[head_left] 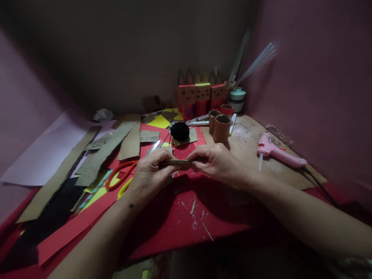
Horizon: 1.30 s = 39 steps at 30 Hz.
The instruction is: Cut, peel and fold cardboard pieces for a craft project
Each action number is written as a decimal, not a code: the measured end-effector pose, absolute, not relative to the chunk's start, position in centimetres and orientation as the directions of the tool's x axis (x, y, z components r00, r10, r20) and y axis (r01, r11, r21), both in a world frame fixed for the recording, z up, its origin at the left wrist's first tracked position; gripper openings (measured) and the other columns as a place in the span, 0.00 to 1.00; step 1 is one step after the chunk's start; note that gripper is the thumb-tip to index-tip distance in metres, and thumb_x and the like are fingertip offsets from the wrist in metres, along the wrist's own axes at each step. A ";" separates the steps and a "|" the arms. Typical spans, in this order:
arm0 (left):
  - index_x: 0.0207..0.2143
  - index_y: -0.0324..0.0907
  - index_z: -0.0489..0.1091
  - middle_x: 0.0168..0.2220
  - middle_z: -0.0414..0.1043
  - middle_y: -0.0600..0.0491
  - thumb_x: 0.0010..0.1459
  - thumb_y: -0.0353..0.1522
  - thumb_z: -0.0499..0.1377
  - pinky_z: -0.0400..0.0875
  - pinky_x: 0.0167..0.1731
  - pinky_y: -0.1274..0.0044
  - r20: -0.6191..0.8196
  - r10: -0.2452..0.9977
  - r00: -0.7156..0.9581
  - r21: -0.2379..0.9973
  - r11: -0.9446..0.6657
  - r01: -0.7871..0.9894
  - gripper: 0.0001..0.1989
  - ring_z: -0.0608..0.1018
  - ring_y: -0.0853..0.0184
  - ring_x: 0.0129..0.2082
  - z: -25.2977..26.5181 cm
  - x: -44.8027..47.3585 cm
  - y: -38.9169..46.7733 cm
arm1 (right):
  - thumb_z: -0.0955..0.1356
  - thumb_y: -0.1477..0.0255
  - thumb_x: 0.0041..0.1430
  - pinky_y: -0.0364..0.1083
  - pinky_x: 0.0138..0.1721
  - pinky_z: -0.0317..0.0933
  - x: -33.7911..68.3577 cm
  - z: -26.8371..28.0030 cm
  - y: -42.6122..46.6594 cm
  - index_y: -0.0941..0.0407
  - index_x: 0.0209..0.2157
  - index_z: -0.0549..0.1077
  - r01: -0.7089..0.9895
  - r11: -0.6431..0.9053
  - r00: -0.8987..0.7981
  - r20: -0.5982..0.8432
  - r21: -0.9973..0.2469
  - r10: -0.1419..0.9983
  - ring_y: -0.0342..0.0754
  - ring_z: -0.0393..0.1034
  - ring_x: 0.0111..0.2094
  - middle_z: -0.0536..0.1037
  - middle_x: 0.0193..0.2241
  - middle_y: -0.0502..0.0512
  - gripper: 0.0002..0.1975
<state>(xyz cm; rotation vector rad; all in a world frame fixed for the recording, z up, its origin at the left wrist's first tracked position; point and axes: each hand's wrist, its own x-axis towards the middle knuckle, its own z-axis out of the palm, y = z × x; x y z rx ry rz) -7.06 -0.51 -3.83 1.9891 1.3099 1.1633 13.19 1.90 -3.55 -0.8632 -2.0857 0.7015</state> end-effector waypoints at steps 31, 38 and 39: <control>0.30 0.42 0.76 0.29 0.74 0.56 0.54 0.37 0.61 0.66 0.30 0.78 0.124 0.972 0.199 0.840 -0.209 0.500 0.08 0.73 0.68 0.30 -2.7 -5.7 -1.4 | 0.66 0.79 0.54 0.41 0.28 0.60 11.9 -5.6 1.6 0.60 0.30 0.72 0.399 0.657 -0.480 0.465 -0.639 0.744 0.42 0.67 0.27 0.75 0.26 0.53 0.03; 0.28 0.42 0.77 0.29 0.76 0.55 0.53 0.35 0.61 0.67 0.32 0.77 0.172 0.970 0.173 0.804 -0.240 0.545 0.07 0.75 0.67 0.31 -2.8 -5.7 -1.7 | 0.67 0.79 0.54 0.41 0.28 0.61 11.8 -5.6 1.3 0.60 0.31 0.72 0.357 0.661 -0.458 0.493 -0.660 0.740 0.41 0.67 0.27 0.74 0.26 0.52 0.02; 0.28 0.42 0.76 0.28 0.76 0.55 0.52 0.35 0.61 0.66 0.31 0.77 0.184 0.969 0.164 0.798 -0.245 0.551 0.07 0.74 0.67 0.30 -2.8 -5.7 -1.7 | 0.67 0.78 0.55 0.41 0.29 0.61 11.8 -5.5 1.2 0.60 0.30 0.72 0.357 0.633 -0.440 0.474 -0.687 0.763 0.42 0.67 0.27 0.74 0.26 0.52 0.02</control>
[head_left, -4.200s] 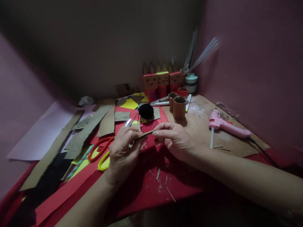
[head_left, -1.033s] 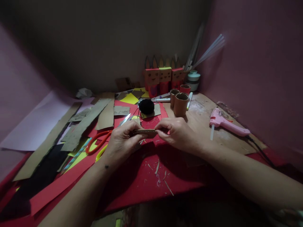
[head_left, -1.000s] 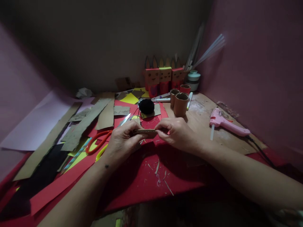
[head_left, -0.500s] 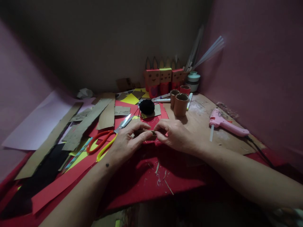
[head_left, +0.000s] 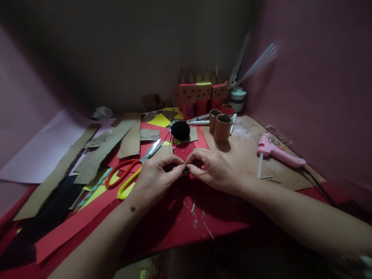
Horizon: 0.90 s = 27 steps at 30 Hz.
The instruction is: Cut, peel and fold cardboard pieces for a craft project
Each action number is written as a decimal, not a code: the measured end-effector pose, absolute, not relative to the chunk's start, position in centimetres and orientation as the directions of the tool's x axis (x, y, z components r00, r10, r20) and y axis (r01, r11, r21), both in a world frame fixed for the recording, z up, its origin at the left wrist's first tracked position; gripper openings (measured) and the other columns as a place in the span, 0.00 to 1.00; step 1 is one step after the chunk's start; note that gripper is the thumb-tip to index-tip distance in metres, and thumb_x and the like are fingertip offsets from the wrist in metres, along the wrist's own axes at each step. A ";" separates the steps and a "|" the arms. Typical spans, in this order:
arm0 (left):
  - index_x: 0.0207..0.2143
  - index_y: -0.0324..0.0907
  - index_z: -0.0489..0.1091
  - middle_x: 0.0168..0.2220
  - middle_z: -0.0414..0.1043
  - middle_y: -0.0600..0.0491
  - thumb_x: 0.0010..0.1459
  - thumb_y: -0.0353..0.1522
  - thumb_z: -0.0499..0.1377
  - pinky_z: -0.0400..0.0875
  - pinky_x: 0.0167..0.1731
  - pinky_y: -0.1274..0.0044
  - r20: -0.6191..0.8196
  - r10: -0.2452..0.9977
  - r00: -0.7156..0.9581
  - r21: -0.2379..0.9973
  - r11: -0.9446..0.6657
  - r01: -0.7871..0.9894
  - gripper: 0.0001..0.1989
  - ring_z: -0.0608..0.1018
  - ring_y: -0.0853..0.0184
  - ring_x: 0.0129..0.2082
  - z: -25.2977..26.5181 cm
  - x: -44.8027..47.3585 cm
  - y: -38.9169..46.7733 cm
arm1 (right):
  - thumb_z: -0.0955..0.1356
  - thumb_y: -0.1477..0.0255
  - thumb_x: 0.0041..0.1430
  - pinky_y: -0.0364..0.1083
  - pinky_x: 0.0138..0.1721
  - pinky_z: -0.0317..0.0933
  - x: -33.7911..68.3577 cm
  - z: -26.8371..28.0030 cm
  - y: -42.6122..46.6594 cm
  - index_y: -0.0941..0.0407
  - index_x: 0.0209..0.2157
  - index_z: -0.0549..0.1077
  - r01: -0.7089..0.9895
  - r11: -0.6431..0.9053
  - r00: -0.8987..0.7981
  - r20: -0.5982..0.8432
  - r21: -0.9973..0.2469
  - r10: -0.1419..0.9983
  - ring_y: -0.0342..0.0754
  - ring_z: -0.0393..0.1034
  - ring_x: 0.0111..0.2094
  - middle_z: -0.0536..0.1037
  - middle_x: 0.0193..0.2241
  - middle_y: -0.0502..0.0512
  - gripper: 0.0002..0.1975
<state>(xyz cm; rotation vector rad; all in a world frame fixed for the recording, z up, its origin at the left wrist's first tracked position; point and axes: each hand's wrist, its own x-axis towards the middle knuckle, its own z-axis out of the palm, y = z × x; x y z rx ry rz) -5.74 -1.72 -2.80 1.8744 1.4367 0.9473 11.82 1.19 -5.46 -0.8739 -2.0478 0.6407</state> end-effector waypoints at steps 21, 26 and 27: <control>0.28 0.42 0.74 0.25 0.73 0.56 0.52 0.37 0.61 0.66 0.25 0.78 0.113 0.988 0.101 0.879 -0.147 0.454 0.08 0.73 0.68 0.26 -2.9 -5.8 -1.8 | 0.68 0.76 0.55 0.40 0.20 0.62 11.6 -4.8 0.2 0.61 0.29 0.78 0.248 0.190 -0.347 0.096 -0.950 0.933 0.41 0.70 0.18 0.76 0.18 0.51 0.06; 0.28 0.42 0.74 0.27 0.74 0.56 0.55 0.35 0.58 0.66 0.29 0.78 0.123 0.979 0.164 0.814 -0.194 0.548 0.08 0.73 0.68 0.28 -2.4 -5.7 -1.8 | 0.67 0.79 0.54 0.39 0.21 0.61 11.6 -4.5 -0.2 0.62 0.28 0.79 0.305 0.305 -0.349 0.192 -0.902 0.917 0.40 0.69 0.20 0.77 0.20 0.52 0.07; 0.28 0.42 0.74 0.27 0.74 0.56 0.55 0.35 0.58 0.66 0.30 0.78 0.127 0.977 0.169 0.800 -0.202 0.564 0.08 0.74 0.68 0.29 -2.3 -5.7 -1.8 | 0.67 0.79 0.53 0.39 0.21 0.61 11.7 -4.5 -0.2 0.61 0.28 0.78 0.293 0.314 -0.346 0.206 -0.903 0.915 0.40 0.69 0.20 0.77 0.20 0.52 0.07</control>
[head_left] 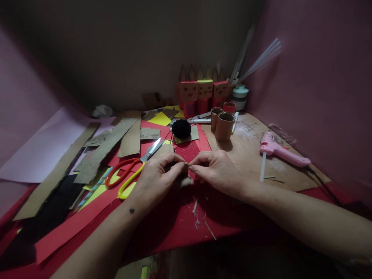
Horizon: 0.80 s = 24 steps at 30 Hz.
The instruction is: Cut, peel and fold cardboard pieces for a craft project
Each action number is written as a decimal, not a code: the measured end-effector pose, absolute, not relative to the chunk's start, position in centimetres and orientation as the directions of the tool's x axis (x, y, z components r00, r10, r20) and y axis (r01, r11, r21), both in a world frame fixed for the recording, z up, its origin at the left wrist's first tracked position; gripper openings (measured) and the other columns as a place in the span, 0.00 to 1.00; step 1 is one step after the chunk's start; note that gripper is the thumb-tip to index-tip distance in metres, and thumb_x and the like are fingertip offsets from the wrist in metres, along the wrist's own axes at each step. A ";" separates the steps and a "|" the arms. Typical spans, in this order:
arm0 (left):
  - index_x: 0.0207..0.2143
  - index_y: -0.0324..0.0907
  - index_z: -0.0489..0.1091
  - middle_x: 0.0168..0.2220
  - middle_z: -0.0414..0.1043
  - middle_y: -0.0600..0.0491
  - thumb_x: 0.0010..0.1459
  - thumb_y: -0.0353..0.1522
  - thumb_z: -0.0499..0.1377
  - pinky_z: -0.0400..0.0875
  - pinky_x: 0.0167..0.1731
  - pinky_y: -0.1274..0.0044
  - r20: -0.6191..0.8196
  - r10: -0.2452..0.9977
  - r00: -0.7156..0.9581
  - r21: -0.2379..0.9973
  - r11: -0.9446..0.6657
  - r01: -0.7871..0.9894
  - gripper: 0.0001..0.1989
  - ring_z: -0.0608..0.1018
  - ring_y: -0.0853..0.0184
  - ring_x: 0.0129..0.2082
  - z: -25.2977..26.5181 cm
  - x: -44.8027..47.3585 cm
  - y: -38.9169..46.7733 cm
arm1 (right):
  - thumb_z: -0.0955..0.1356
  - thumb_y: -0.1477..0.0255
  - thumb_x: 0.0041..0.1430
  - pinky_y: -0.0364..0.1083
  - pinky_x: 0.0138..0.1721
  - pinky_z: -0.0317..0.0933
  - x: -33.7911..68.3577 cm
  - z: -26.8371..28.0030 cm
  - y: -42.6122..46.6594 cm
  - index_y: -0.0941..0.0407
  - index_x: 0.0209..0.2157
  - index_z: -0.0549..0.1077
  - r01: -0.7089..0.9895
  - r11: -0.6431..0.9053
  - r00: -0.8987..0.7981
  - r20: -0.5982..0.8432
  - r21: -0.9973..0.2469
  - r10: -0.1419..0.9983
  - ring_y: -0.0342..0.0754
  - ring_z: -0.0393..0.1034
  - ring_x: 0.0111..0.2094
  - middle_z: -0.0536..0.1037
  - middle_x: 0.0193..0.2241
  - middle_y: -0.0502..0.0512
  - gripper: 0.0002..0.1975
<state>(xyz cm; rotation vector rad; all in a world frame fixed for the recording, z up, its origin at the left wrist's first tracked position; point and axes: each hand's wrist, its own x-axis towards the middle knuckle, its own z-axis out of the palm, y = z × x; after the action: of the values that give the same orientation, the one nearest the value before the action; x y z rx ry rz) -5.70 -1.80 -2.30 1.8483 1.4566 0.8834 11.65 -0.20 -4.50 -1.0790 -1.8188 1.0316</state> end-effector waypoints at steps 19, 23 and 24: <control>0.33 0.43 0.76 0.32 0.77 0.53 0.61 0.38 0.53 0.68 0.34 0.77 0.124 0.941 0.315 0.702 -0.308 0.643 0.14 0.76 0.66 0.32 -2.9 -5.7 -1.8 | 0.73 0.72 0.48 0.39 0.14 0.56 11.4 -6.1 0.7 0.58 0.30 0.76 -0.250 -0.300 -0.474 -0.154 -0.921 0.867 0.40 0.64 0.15 0.72 0.17 0.47 0.07; 0.33 0.43 0.77 0.31 0.78 0.53 0.63 0.41 0.51 0.68 0.31 0.79 0.086 0.947 0.309 0.707 -0.276 0.650 0.17 0.76 0.65 0.30 -2.9 -5.8 -1.9 | 0.74 0.69 0.48 0.39 0.15 0.56 11.4 -6.4 0.5 0.58 0.30 0.77 -0.258 -0.302 -0.497 -0.142 -0.918 0.856 0.39 0.63 0.16 0.71 0.17 0.47 0.08; 0.33 0.43 0.77 0.30 0.78 0.53 0.63 0.41 0.51 0.68 0.31 0.79 0.081 0.948 0.308 0.708 -0.272 0.651 0.18 0.76 0.65 0.30 -3.0 -5.9 -1.9 | 0.74 0.69 0.47 0.39 0.16 0.56 11.3 -6.4 0.5 0.58 0.30 0.77 -0.282 -0.320 -0.504 -0.144 -0.905 0.851 0.39 0.63 0.16 0.72 0.18 0.47 0.08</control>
<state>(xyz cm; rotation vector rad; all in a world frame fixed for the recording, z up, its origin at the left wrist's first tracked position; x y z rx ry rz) -5.90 -1.93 -2.96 2.0153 1.4132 0.6845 11.35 0.53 -6.39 -0.8215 -1.1304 1.9047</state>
